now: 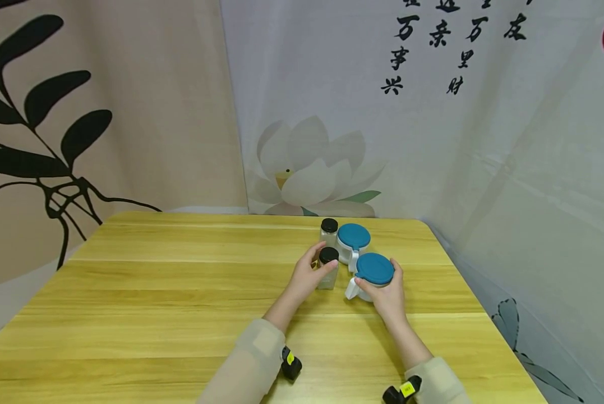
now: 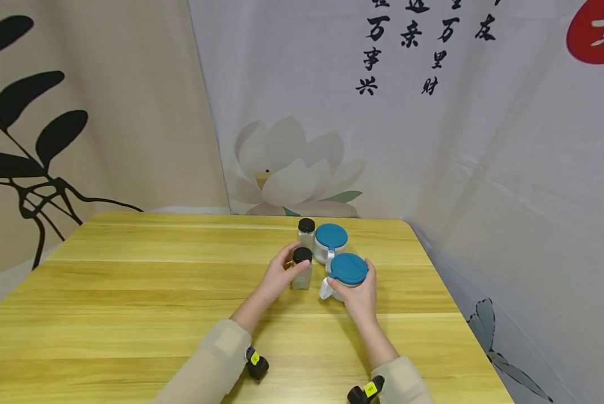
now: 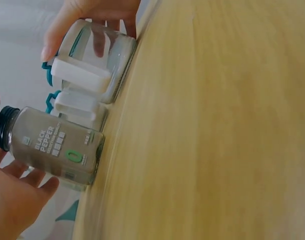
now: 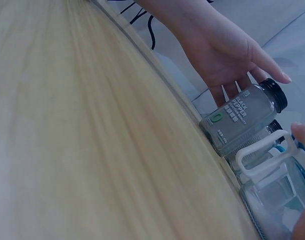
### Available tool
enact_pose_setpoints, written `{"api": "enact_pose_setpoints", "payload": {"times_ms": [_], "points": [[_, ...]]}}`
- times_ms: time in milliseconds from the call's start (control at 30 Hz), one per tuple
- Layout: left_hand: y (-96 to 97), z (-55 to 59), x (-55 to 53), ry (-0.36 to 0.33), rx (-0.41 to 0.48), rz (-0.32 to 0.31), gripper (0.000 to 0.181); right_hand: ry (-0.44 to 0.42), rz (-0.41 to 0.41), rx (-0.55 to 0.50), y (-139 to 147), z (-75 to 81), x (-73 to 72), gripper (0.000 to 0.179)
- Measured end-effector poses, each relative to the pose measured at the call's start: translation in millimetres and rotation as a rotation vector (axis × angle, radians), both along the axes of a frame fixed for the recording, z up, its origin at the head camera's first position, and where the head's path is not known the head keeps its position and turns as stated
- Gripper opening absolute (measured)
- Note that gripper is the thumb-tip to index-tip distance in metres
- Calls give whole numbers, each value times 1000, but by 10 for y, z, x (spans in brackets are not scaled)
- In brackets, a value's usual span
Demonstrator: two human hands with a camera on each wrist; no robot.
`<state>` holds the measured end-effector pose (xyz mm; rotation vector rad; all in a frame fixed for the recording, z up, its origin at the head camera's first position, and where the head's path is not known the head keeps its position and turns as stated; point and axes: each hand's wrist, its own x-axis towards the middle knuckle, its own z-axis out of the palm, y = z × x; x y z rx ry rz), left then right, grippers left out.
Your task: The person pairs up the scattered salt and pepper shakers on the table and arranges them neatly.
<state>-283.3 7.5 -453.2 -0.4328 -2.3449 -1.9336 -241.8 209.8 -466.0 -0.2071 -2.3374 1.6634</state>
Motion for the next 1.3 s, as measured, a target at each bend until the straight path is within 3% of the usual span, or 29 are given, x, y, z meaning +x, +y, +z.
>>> {"api": "enact_pose_setpoints", "payload": {"times_ms": [467,933,1300], "points": [[54,7,6,-4,4,20,58,-15,-18,-38,-12,9,-13,109],[64,14,-18,32,44,8,48,-5,-37,-56,-35,16,-25,107],[54,25,-26,15,54,-7,48,-13,-53,-61,-57,29,-16,106]]}}
